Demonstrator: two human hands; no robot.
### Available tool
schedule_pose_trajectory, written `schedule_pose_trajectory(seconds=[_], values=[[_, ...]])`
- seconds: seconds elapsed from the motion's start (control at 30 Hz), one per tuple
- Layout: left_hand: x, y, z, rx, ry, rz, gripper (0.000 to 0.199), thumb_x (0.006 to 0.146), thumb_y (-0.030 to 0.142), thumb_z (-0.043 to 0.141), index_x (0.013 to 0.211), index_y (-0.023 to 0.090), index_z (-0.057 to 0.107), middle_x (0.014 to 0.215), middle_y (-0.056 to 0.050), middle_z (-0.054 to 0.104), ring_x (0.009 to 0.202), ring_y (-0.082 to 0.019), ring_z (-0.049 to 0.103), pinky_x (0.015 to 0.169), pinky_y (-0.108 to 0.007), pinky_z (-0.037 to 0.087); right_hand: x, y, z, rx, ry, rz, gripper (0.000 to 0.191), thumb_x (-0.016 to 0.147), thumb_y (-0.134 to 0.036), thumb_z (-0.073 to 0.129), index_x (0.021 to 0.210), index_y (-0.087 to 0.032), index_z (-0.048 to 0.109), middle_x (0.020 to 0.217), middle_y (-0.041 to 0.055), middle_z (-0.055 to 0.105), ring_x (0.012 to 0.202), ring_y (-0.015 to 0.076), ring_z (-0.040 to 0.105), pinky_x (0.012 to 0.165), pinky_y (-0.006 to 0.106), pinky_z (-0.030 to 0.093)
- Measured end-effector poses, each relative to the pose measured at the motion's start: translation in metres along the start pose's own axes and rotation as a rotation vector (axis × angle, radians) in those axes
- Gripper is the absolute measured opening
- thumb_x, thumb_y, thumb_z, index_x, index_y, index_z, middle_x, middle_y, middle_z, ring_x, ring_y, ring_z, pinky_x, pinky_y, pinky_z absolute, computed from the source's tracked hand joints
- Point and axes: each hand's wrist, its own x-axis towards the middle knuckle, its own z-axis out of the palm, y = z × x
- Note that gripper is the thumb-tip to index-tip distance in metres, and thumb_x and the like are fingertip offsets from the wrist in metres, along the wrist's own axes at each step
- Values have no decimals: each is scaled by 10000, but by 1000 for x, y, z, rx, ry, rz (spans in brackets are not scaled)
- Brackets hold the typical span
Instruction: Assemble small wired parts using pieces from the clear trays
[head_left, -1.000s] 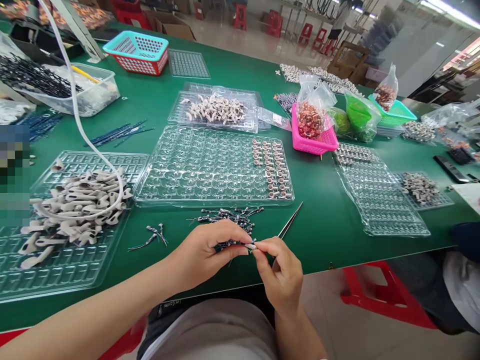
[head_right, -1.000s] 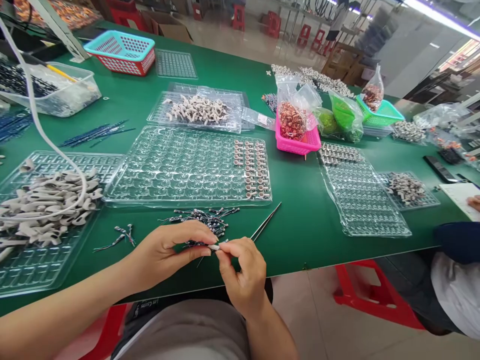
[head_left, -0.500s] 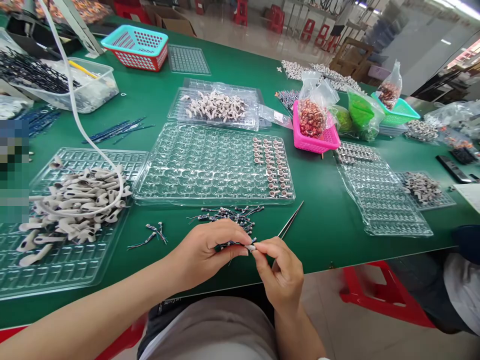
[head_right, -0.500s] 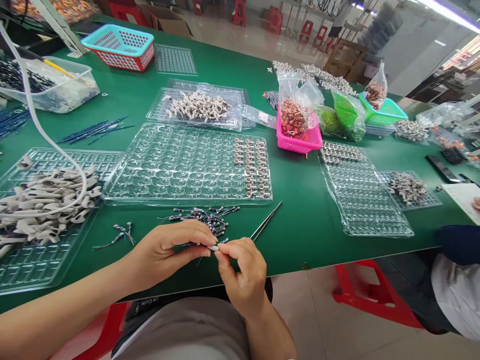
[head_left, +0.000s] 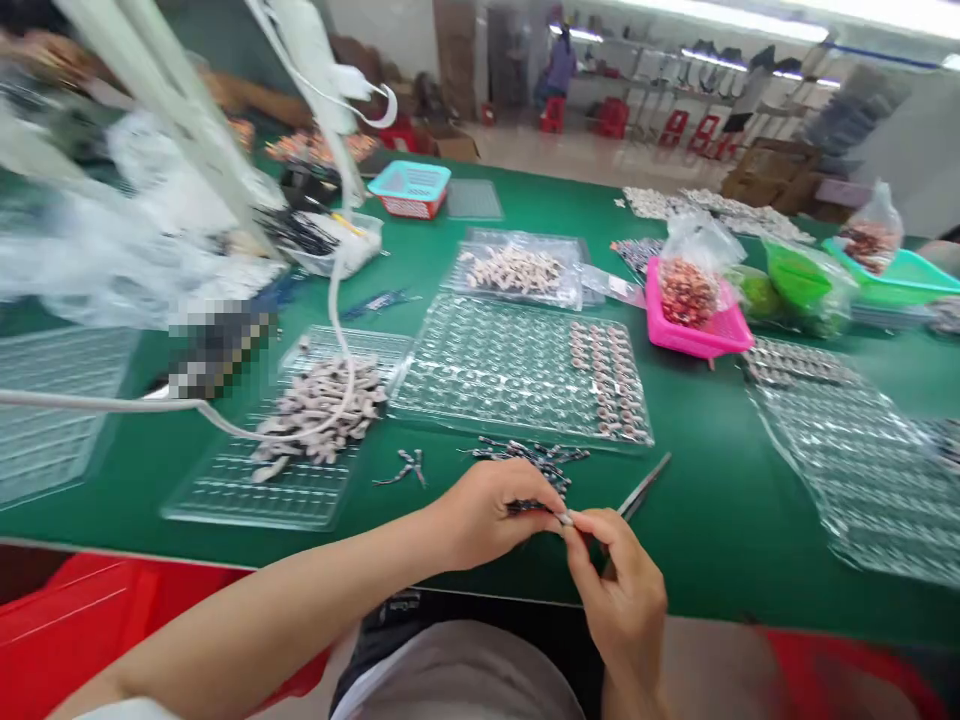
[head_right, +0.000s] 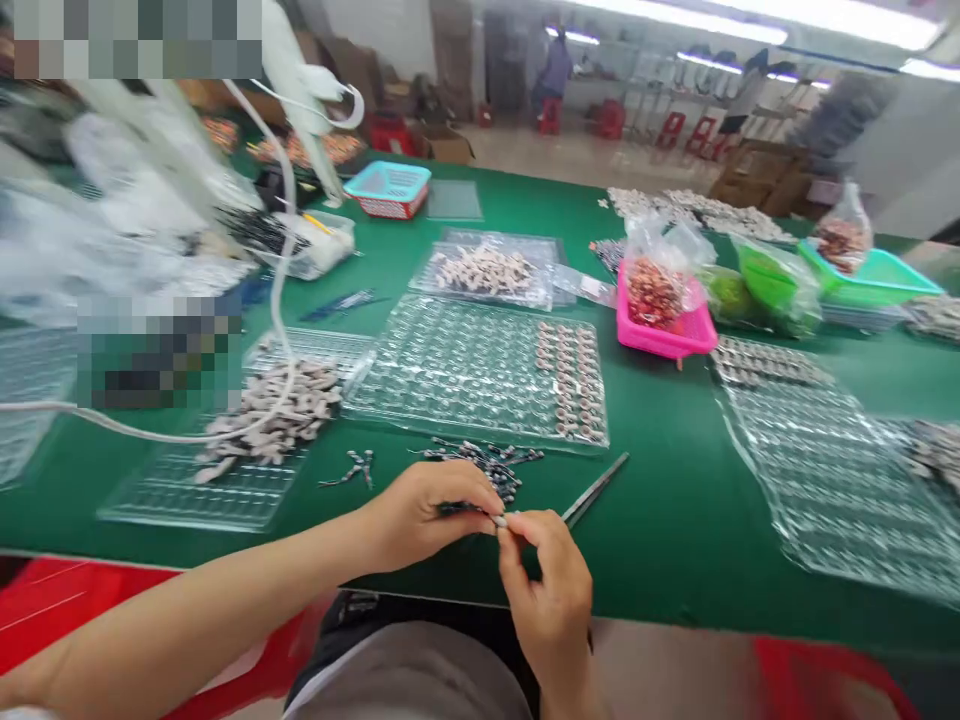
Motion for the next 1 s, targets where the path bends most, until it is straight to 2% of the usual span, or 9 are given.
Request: schedule_pose_trajectory(seconds=[0.1, 0.27, 0.4, 0.53, 0.63, 0.7, 0.8, 0.9, 1.0], values=[[2, 7, -5, 20, -9, -46, 98, 836, 194, 723, 911, 139, 756, 874, -83, 770, 827, -181, 700, 771, -264, 544, 0, 8, -1, -49, -31, -27, 122, 899, -256, 621, 1014, -216, 640, 900, 26, 700, 724, 133, 671, 688, 229, 549], [-11, 28, -38, 167, 93, -80, 93, 863, 218, 691, 941, 188, 732, 997, -67, 747, 953, -185, 681, 861, -295, 535, -3, 19, 2, -62, -61, -18, 427, 862, -444, 648, 1219, -216, 594, 875, 24, 713, 683, 152, 682, 661, 240, 576], [-53, 33, -90, 459, 280, -239, 151, 922, 317, 600, 974, 228, 710, 1136, -79, 675, 1052, -216, 641, 900, -359, 531, -4, 17, 5, -1, -36, 45, 362, 870, -493, 613, 1135, -250, 645, 885, 29, 708, 670, 164, 668, 670, 278, 581], [-104, 19, -144, 784, 465, -441, 262, 897, 438, 581, 960, 213, 698, 1138, -114, 672, 1095, -305, 622, 968, -460, 497, -1, 14, 4, 49, -55, 9, 261, 875, -422, 628, 1078, -261, 661, 880, 27, 707, 665, 159, 665, 644, 269, 573], [-127, 7, -163, 976, 521, -539, 349, 875, 465, 565, 1013, 171, 692, 1130, -167, 677, 1103, -376, 609, 955, -524, 490, 2, 14, 2, 57, -95, -37, 222, 877, -343, 634, 1080, -253, 647, 866, 25, 704, 675, 156, 670, 617, 255, 564], [-129, 1, -159, 1013, 526, -531, 371, 892, 443, 536, 1083, 154, 668, 1155, -178, 667, 1128, -375, 594, 970, -522, 481, 3, 14, 1, 61, -97, -55, 214, 878, -302, 633, 1084, -247, 639, 865, 26, 703, 682, 158, 674, 617, 256, 563], [-113, -5, -134, 959, 472, -422, 322, 920, 408, 523, 1114, 184, 649, 1156, -143, 665, 1137, -326, 592, 977, -454, 488, 3, 11, 1, 73, -84, -76, 202, 882, -241, 621, 1083, -234, 625, 859, 25, 697, 694, 153, 674, 628, 252, 562], [-75, -7, -103, 885, 296, -250, 244, 940, 348, 519, 1089, 216, 660, 1121, -112, 668, 1075, -280, 611, 925, -399, 507, 3, 7, 1, 97, -78, -96, 176, 894, -187, 585, 1065, -218, 609, 833, 20, 681, 701, 140, 668, 636, 242, 561], [-17, -9, -81, 813, 73, -85, 229, 950, 246, 474, 1063, 200, 668, 1072, -110, 674, 1029, -262, 603, 895, -400, 503, 4, 4, 3, 96, -62, -94, 158, 897, -154, 559, 1040, -205, 602, 817, 18, 668, 712, 138, 665, 655, 250, 563]])
